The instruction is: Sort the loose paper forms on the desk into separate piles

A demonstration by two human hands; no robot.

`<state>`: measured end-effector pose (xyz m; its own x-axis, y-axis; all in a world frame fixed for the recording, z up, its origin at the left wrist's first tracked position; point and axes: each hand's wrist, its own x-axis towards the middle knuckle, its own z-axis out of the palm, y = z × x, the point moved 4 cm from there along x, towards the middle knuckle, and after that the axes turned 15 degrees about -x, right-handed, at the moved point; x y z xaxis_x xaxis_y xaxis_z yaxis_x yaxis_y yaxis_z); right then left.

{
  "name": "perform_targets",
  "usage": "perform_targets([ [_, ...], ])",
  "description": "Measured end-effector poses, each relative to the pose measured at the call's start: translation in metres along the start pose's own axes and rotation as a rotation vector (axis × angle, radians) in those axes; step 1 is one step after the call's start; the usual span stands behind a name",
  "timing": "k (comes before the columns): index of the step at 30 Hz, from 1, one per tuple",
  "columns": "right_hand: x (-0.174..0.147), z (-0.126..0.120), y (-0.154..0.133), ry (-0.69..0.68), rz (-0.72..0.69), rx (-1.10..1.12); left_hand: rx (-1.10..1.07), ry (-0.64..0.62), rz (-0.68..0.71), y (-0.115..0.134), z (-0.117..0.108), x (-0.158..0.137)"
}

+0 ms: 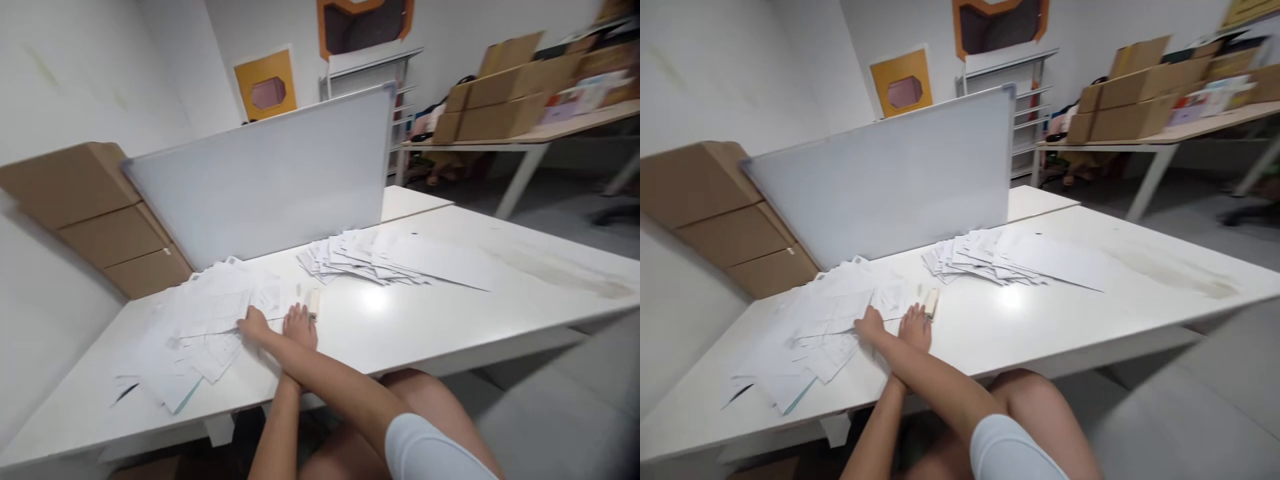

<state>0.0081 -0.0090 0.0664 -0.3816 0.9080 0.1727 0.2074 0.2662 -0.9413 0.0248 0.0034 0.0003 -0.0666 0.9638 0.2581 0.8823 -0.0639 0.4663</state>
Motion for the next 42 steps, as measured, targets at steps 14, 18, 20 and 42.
perform_targets([
  [14,0.054,-0.308,0.092,0.693,0.162,-0.855,0.015,-0.017,0.059,0.004,-0.009,0.004],
  [18,0.013,-0.363,0.141,0.634,0.415,-0.954,0.017,-0.009,0.058,0.003,-0.009,0.006],
  [20,-0.003,-0.366,0.154,0.661,0.436,-0.930,0.024,-0.006,0.065,0.001,-0.008,0.007],
  [42,-0.057,-0.369,0.171,1.182,0.202,0.014,0.026,0.034,0.106,-0.007,-0.005,0.008],
])
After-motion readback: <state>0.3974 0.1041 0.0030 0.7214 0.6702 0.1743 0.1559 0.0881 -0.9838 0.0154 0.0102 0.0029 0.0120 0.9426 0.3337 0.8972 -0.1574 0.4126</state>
